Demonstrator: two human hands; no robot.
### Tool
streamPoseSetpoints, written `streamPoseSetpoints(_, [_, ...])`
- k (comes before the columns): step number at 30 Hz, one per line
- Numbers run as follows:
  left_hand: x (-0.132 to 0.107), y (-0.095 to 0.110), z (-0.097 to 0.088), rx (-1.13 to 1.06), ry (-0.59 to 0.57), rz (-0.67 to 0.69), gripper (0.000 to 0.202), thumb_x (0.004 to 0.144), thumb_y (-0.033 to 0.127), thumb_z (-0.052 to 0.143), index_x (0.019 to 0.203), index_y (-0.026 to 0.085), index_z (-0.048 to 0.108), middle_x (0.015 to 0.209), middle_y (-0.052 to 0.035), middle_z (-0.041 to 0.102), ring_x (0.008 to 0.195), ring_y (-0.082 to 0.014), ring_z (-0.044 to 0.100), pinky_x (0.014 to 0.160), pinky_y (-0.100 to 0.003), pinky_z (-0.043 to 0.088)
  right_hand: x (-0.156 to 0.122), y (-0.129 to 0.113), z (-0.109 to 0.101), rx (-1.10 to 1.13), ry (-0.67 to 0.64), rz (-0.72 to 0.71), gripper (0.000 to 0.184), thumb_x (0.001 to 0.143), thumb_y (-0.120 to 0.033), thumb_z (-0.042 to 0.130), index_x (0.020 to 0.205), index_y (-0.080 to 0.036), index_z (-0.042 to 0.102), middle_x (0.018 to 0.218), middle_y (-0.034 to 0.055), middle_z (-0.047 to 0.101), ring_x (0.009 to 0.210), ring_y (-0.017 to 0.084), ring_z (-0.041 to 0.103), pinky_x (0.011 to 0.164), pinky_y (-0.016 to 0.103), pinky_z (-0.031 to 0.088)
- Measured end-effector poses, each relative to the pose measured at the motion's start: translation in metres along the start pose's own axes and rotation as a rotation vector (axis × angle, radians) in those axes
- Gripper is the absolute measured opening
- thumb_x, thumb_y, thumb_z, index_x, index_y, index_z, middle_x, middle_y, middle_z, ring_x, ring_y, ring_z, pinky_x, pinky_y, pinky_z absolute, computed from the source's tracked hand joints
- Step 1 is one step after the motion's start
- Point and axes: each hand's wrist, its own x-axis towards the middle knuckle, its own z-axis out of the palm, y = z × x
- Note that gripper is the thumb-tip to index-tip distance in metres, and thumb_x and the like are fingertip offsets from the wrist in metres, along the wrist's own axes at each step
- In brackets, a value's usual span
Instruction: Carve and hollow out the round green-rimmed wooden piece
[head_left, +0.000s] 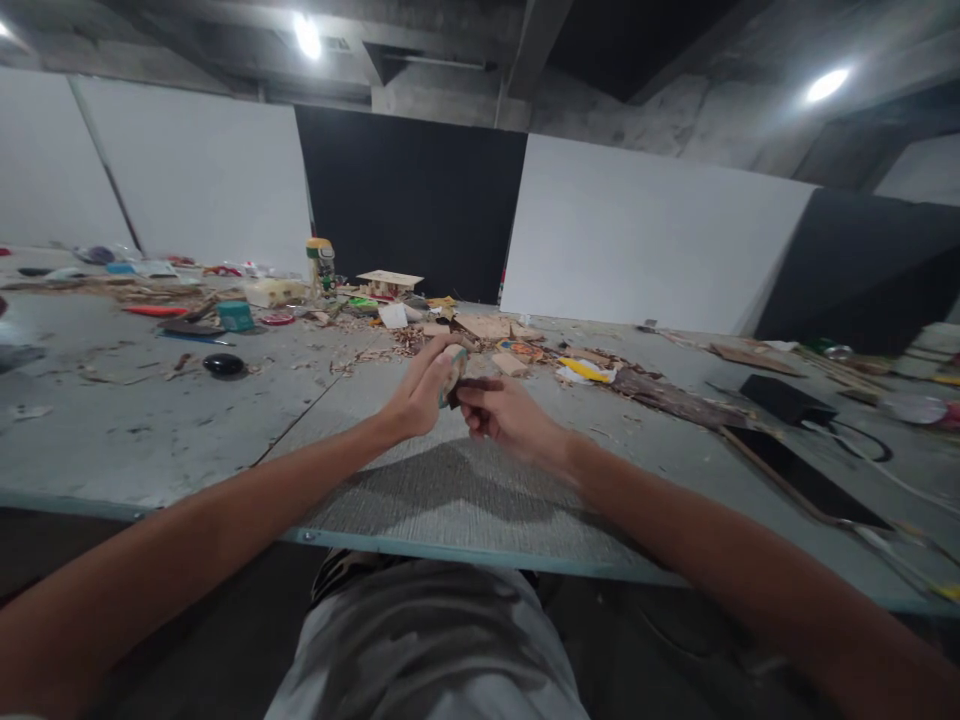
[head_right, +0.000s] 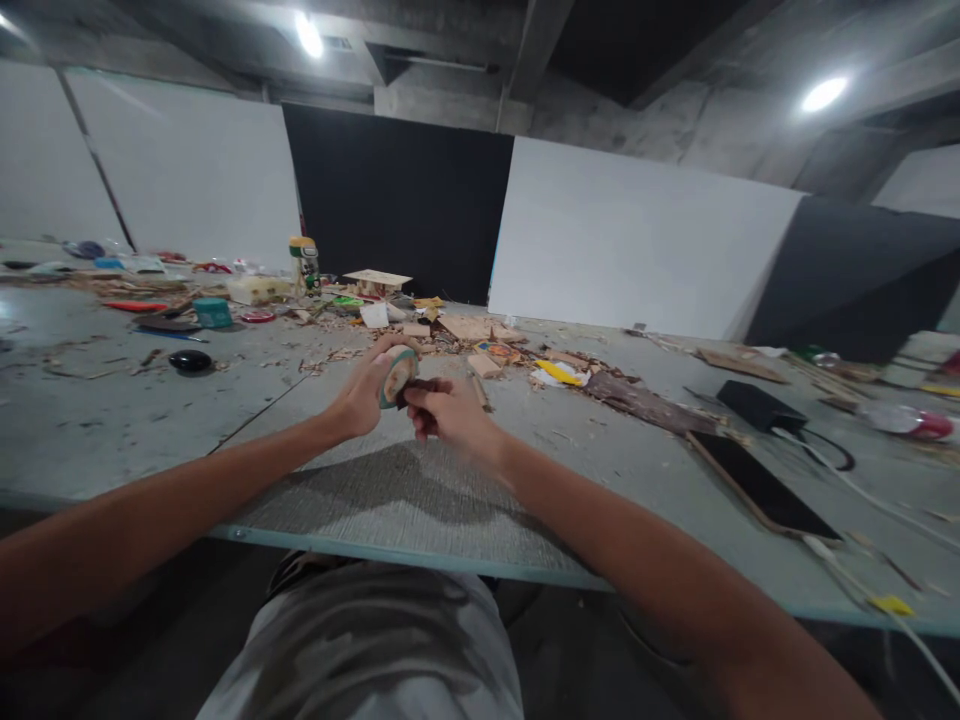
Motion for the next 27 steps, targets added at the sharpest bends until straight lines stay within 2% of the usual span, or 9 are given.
streamPoseSetpoints(3, [-0.001,-0.002,0.001,-0.021,0.040,0.011,0.042,0.099,0.052,0.031,0.108,0.021,0.058,0.099,-0.0065,0.060,0.087,-0.0208,0.055,0.081,-0.034,0.045,-0.002,-0.001,0.004,0.033,-0.005,0.023,0.017,0.071,-0.026,0.072,0.068,-0.018,0.058,0.057,-0.0034,0.053,0.048,0.009,0.046,0.044,0.024,0.036])
streamPoseSetpoints(6, [-0.003,-0.001,0.002,-0.031,0.020,-0.011,0.042,0.099,0.053,0.030,0.114,0.022,0.055,0.094,-0.0061,0.059,0.083,-0.0207,0.054,0.076,-0.033,0.046,-0.003,-0.003,0.005,0.098,0.038,0.032,0.016,0.072,-0.023,0.068,0.065,-0.018,0.055,0.057,-0.0043,0.051,0.048,0.009,0.045,0.044,0.024,0.036])
streamPoseSetpoints(12, [-0.006,0.001,0.003,0.045,0.005,0.103,0.044,0.100,0.053,0.029,0.116,0.022,0.054,0.106,-0.0093,0.058,0.092,-0.0229,0.053,0.088,-0.038,0.044,-0.004,-0.007,0.005,0.168,0.018,0.146,0.013,0.079,-0.018,0.062,0.069,-0.017,0.054,0.058,-0.0048,0.049,0.048,0.008,0.043,0.046,0.022,0.034])
streamPoseSetpoints(18, [-0.007,0.003,0.002,0.028,-0.015,0.076,0.043,0.099,0.053,0.029,0.116,0.022,0.053,0.106,-0.0101,0.058,0.094,-0.0237,0.054,0.088,-0.038,0.045,-0.005,-0.004,0.008,0.276,0.016,0.200,0.013,0.081,-0.017,0.063,0.071,-0.017,0.054,0.060,-0.0047,0.048,0.048,0.007,0.041,0.047,0.021,0.034])
streamPoseSetpoints(22, [-0.008,0.006,0.002,0.109,-0.023,0.142,0.041,0.100,0.050,0.027,0.117,0.023,0.052,0.109,-0.0113,0.056,0.099,-0.0251,0.053,0.093,-0.041,0.043,-0.007,-0.004,0.010,0.358,0.050,0.198,0.014,0.079,-0.013,0.062,0.072,-0.018,0.051,0.055,-0.0078,0.040,0.045,0.005,0.032,0.044,0.020,0.027])
streamPoseSetpoints(27, [-0.006,0.005,0.004,0.169,0.057,0.259,0.042,0.101,0.049,0.024,0.117,0.022,0.052,0.109,-0.0121,0.056,0.101,-0.0268,0.053,0.096,-0.045,0.043,-0.011,-0.004,0.013,0.415,0.012,0.233,0.019,0.077,-0.015,0.066,0.073,-0.020,0.048,0.053,-0.0100,0.034,0.044,0.005,0.026,0.042,0.020,0.022])
